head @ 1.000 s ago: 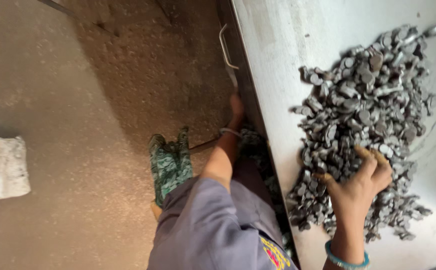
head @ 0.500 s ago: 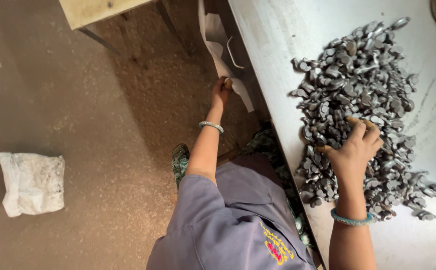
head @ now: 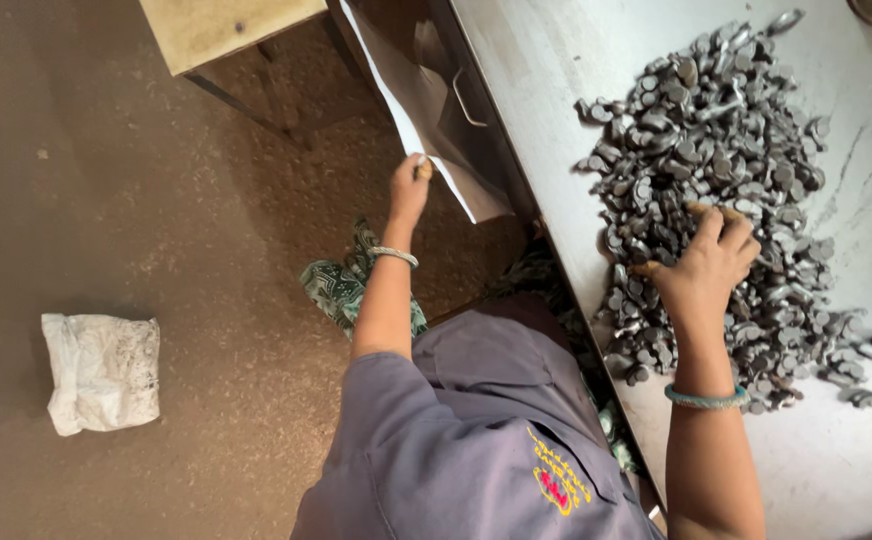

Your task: The person spreads a pile of small dark metal castings across a steel table, opens a white woven sack, then picks up castings one at a time, turns them in their hands, and places them in a separate pile at the edge of the table.

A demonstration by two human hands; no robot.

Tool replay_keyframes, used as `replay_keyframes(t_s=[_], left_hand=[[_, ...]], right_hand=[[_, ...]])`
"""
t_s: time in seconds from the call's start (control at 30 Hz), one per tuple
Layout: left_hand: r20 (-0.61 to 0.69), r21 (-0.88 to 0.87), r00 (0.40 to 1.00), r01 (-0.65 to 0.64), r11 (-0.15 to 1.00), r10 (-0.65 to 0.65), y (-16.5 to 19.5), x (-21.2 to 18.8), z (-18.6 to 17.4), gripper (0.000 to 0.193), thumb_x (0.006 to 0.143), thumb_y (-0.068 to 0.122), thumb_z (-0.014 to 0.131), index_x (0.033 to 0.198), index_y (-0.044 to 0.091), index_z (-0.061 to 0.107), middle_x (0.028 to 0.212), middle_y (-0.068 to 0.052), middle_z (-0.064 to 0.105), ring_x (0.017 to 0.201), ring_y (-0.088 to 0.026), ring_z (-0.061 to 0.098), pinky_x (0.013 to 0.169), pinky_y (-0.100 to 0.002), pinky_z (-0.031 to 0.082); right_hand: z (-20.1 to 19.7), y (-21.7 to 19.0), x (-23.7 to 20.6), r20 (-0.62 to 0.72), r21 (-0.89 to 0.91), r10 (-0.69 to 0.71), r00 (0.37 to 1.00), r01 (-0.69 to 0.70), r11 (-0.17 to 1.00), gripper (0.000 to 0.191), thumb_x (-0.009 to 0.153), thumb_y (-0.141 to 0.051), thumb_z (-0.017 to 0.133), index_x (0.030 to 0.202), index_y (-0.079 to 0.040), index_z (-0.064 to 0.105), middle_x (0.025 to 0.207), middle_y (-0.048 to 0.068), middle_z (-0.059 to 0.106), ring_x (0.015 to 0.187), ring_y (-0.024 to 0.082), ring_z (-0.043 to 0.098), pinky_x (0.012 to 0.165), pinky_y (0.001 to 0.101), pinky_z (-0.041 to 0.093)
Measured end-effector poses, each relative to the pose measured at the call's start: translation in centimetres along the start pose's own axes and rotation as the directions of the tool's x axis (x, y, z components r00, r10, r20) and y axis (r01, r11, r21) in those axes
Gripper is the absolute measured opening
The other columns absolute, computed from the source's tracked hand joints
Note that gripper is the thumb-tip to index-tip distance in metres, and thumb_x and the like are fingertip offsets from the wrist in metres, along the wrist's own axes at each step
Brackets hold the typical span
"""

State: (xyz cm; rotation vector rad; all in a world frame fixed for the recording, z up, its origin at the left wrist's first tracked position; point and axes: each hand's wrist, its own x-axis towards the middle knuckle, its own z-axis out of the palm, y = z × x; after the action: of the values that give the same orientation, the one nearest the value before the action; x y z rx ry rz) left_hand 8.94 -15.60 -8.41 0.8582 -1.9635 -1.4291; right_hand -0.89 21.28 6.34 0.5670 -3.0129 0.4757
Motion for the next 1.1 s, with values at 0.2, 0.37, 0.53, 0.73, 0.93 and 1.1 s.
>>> replay_keyframes(t_s=[0.2,0.37,0.53,0.73,0.93,1.1], left_hand=[[-0.15,-0.358,0.985,0.028,0.933,-0.087,1.4,3.8,-5.8,0.026,0.108,0.027,0.059,0.112,0.003,0.068,0.102,-0.003,0.069,0.09,-0.012,0.061,0.078,-0.028,0.052],[-0.351,-0.444,0.936,-0.151,0.883,-0.017,2.6,6.8,-12.7,0.03,0.105,0.023,0.065,0.126,0.001,0.067,0.119,-0.006,0.068,0.104,-0.014,0.066,0.082,-0.031,0.059],[-0.559,-0.369,0.812,-0.423,0.828,0.165,5.4,6.5,-16.4,0.031,0.108,0.018,0.06,0.133,0.0,0.06,0.123,-0.007,0.066,0.108,-0.016,0.065,0.091,-0.037,0.06],[-0.538,-0.176,0.753,-0.539,0.824,0.378,11.0,5.0,-14.4,0.022,0.114,0.018,0.054,0.123,-0.001,0.062,0.111,-0.006,0.066,0.103,-0.015,0.063,0.094,-0.034,0.055],[-0.508,0.004,0.718,-0.551,0.834,0.477,14.2,3.5,-9.4,0.019,0.112,0.016,0.055,0.117,-0.002,0.06,0.107,-0.008,0.066,0.099,-0.016,0.062,0.091,-0.031,0.053],[-0.489,-0.229,0.783,-0.542,0.809,0.385,15.1,3.1,-6.1,0.018,0.112,0.016,0.054,0.111,-0.001,0.062,0.101,-0.005,0.066,0.094,-0.013,0.062,0.086,-0.031,0.054]], right_hand=[[-0.3,-0.2,0.1,-0.006,0.023,-0.007,1.0,0.007,1.0,0.097,0.053,-0.019,0.102,0.138,-0.011,0.057,0.14,0.017,0.043,0.128,0.043,0.039,0.106,0.0555,0.039],[0.1,-0.2,-0.1,-0.038,0.039,-0.028,0.999,0.029,0.999,0.096,0.053,-0.018,0.102,0.138,-0.011,0.058,0.14,0.017,0.043,0.128,0.043,0.039,0.107,0.0561,0.038],[0.5,0.1,0.1,-0.011,0.028,0.011,1.0,-0.011,1.0,0.096,0.054,-0.017,0.101,0.139,-0.012,0.057,0.139,0.017,0.042,0.126,0.043,0.038,0.106,0.0568,0.039],[0.7,0.1,0.3,-0.009,0.023,0.01,1.0,-0.01,1.0,0.097,0.054,-0.019,0.101,0.141,-0.013,0.057,0.138,0.017,0.041,0.127,0.043,0.038,0.106,0.0568,0.039],[0.9,0.8,0.0,-0.03,0.055,-0.018,0.999,0.019,0.998,0.1,0.053,-0.023,0.101,0.142,-0.013,0.057,0.145,0.016,0.043,0.129,0.043,0.038,0.107,0.0551,0.038],[1.0,1.2,-0.1,-0.03,0.039,-0.049,0.998,0.051,0.998,0.1,0.055,-0.023,0.101,0.144,-0.013,0.057,0.147,0.016,0.044,0.128,0.042,0.039,0.108,0.0535,0.038]])
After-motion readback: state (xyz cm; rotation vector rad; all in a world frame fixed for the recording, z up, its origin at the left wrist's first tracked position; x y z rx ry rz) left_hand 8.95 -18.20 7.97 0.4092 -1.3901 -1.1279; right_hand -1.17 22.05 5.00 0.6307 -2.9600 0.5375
